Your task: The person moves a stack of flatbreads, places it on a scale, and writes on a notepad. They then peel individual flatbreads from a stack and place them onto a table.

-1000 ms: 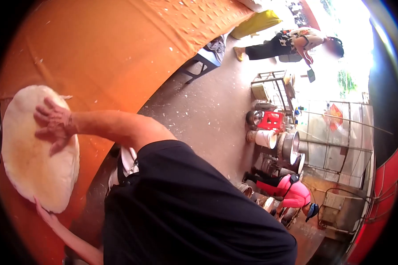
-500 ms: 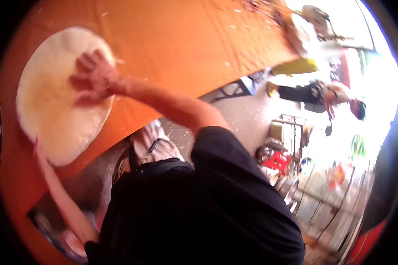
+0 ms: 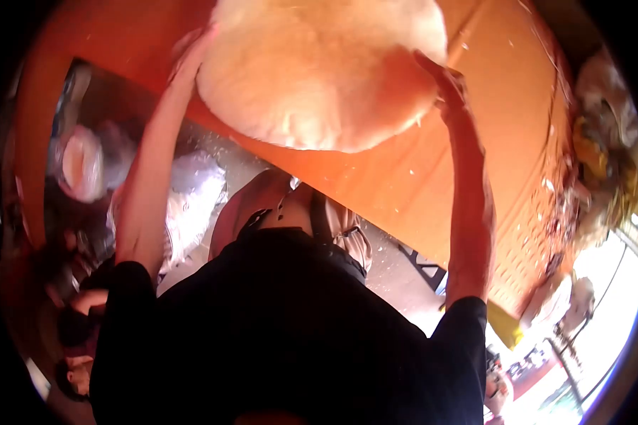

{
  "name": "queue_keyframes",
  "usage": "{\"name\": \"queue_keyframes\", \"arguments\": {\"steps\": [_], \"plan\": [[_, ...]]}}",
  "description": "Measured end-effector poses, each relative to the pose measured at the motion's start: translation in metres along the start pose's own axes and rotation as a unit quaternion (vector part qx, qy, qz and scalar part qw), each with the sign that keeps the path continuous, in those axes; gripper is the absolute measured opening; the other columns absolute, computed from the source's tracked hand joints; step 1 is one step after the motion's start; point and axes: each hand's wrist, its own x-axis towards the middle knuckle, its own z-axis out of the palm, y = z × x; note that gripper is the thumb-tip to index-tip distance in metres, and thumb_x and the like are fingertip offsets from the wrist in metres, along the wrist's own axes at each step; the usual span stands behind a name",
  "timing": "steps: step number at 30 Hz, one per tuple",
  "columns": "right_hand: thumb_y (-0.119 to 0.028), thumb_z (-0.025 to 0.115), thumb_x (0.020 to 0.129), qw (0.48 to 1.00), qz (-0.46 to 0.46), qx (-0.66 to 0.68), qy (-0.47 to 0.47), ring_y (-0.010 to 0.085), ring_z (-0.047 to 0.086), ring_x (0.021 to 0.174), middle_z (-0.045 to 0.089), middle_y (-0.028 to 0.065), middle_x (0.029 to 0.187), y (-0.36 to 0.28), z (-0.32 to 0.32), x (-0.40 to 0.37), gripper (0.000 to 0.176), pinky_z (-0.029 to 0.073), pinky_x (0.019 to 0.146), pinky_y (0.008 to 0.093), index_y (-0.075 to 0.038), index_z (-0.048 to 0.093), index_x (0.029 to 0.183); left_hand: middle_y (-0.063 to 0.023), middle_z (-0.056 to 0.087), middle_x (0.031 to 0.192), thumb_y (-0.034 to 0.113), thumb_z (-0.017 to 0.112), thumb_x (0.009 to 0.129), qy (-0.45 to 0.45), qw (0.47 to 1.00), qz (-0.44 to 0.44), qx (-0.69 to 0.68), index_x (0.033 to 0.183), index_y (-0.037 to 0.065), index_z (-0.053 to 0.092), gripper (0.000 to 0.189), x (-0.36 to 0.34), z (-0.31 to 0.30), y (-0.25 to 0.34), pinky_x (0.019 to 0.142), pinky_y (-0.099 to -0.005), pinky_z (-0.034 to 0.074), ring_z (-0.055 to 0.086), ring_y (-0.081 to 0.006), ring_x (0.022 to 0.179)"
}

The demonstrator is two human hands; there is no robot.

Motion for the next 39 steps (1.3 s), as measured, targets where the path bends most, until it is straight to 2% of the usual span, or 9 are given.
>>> {"name": "queue_keyframes", "arguments": {"steps": [5, 8, 13, 18, 26, 29, 34, 36, 39], "plan": [[-0.047, 0.063, 0.078, 0.992, -0.116, 0.021, -0.039, 0.0094, 0.049, 0.081, 0.057, -0.0024, 0.095, 0.071, -0.034, 0.075, 0.049, 0.041, 0.063, 0.0272, -0.014, 0.061, 0.115, -0.0022, 0.064, 0.098, 0.029, 0.073, 0.078, 0.004, 0.979, 0.027, -0.201, 0.107, 0.004, 0.062, 0.040, -0.071, 0.000, -0.006, 0.080, -0.0258, 0.047, 0.059, -0.0113, 0.091], [-0.033, 0.055, 0.091, 0.976, -0.147, -0.063, -0.148, 0.0150, 0.047, 0.118, 0.052, 0.0033, 0.131, 0.082, -0.057, 0.129, 0.051, 0.042, 0.092, 0.0312, -0.007, 0.047, 0.134, -0.0048, 0.065, 0.101, 0.023, 0.077, 0.070, 0.033, 0.986, -0.009, -0.161, 0.109, 0.003, 0.062, 0.046, -0.108, 0.014, 0.029, 0.083, -0.0283, 0.048, 0.060, -0.0138, 0.094], [-0.042, 0.058, 0.091, 0.960, -0.048, 0.034, -0.275, 0.0214, 0.050, 0.119, 0.053, 0.0088, 0.131, 0.053, -0.036, 0.138, 0.060, 0.042, 0.100, 0.0355, -0.002, 0.045, 0.134, -0.0065, 0.065, 0.106, 0.013, 0.078, 0.065, 0.048, 0.972, 0.107, -0.202, 0.114, 0.002, 0.061, 0.053, -0.095, 0.017, 0.000, 0.087, -0.0299, 0.048, 0.060, -0.0154, 0.097], [-0.044, 0.060, 0.089, 0.976, 0.022, 0.086, -0.201, 0.0236, 0.052, 0.117, 0.055, 0.0096, 0.127, 0.021, -0.016, 0.085, 0.061, 0.043, 0.098, 0.0369, -0.002, 0.048, 0.132, -0.0066, 0.064, 0.108, 0.013, 0.076, 0.065, 0.062, 0.968, 0.101, -0.222, 0.116, 0.002, 0.060, 0.055, -0.113, 0.014, 0.016, 0.089, -0.0303, 0.047, 0.059, -0.0169, 0.100], [-0.041, 0.055, 0.093, 0.985, -0.048, 0.096, -0.136, 0.0189, 0.048, 0.119, 0.054, 0.0080, 0.128, 0.023, -0.015, 0.080, 0.058, 0.038, 0.101, 0.0322, 0.000, 0.047, 0.133, -0.0096, 0.064, 0.108, 0.033, 0.080, 0.068, 0.087, 0.995, 0.010, -0.037, 0.111, 0.004, 0.061, 0.055, -0.100, 0.025, -0.008, 0.084, -0.0315, 0.050, 0.061, -0.0198, 0.097], [-0.040, 0.054, 0.094, 0.982, -0.045, 0.141, -0.120, 0.0169, 0.047, 0.120, 0.053, 0.0074, 0.128, 0.019, -0.007, 0.066, 0.057, 0.036, 0.102, 0.0304, 0.000, 0.046, 0.133, -0.0060, 0.065, 0.102, 0.018, 0.080, 0.068, 0.056, 0.959, 0.097, -0.259, 0.109, 0.002, 0.061, 0.048, -0.097, 0.022, -0.007, 0.081, -0.0286, 0.050, 0.061, -0.0158, 0.093], [-0.039, 0.052, 0.095, 0.980, -0.155, 0.051, -0.115, 0.0166, 0.046, 0.121, 0.051, 0.0070, 0.130, 0.053, -0.025, 0.109, 0.057, 0.035, 0.103, 0.0306, 0.001, 0.045, 0.134, -0.0063, 0.064, 0.103, 0.020, 0.080, 0.069, 0.053, 0.958, 0.097, -0.265, 0.115, 0.001, 0.059, 0.054, -0.107, 0.024, 0.000, 0.084, -0.0283, 0.050, 0.061, -0.0161, 0.092], [-0.037, 0.050, 0.096, 0.984, -0.055, 0.112, -0.126, 0.0186, 0.046, 0.120, 0.050, 0.0074, 0.131, 0.052, -0.017, 0.121, 0.054, 0.036, 0.102, 0.0320, 0.000, 0.043, 0.135, -0.0100, 0.064, 0.107, 0.029, 0.075, 0.078, 0.169, 0.962, 0.195, -0.088, 0.112, 0.000, 0.060, 0.047, -0.089, 0.024, -0.040, 0.087, -0.0324, 0.049, 0.061, -0.0164, 0.098], [-0.039, 0.049, 0.096, 0.978, -0.078, 0.119, -0.154, 0.0221, 0.045, 0.120, 0.048, 0.0088, 0.131, 0.051, -0.021, 0.112, 0.054, 0.037, 0.101, 0.0362, -0.004, 0.042, 0.136, -0.0102, 0.064, 0.105, 0.030, 0.075, 0.076, 0.168, 0.969, 0.013, -0.179, 0.118, 0.000, 0.057, 0.055, -0.144, -0.007, -0.022, 0.087, -0.0283, 0.048, 0.061, -0.0191, 0.096]]}}
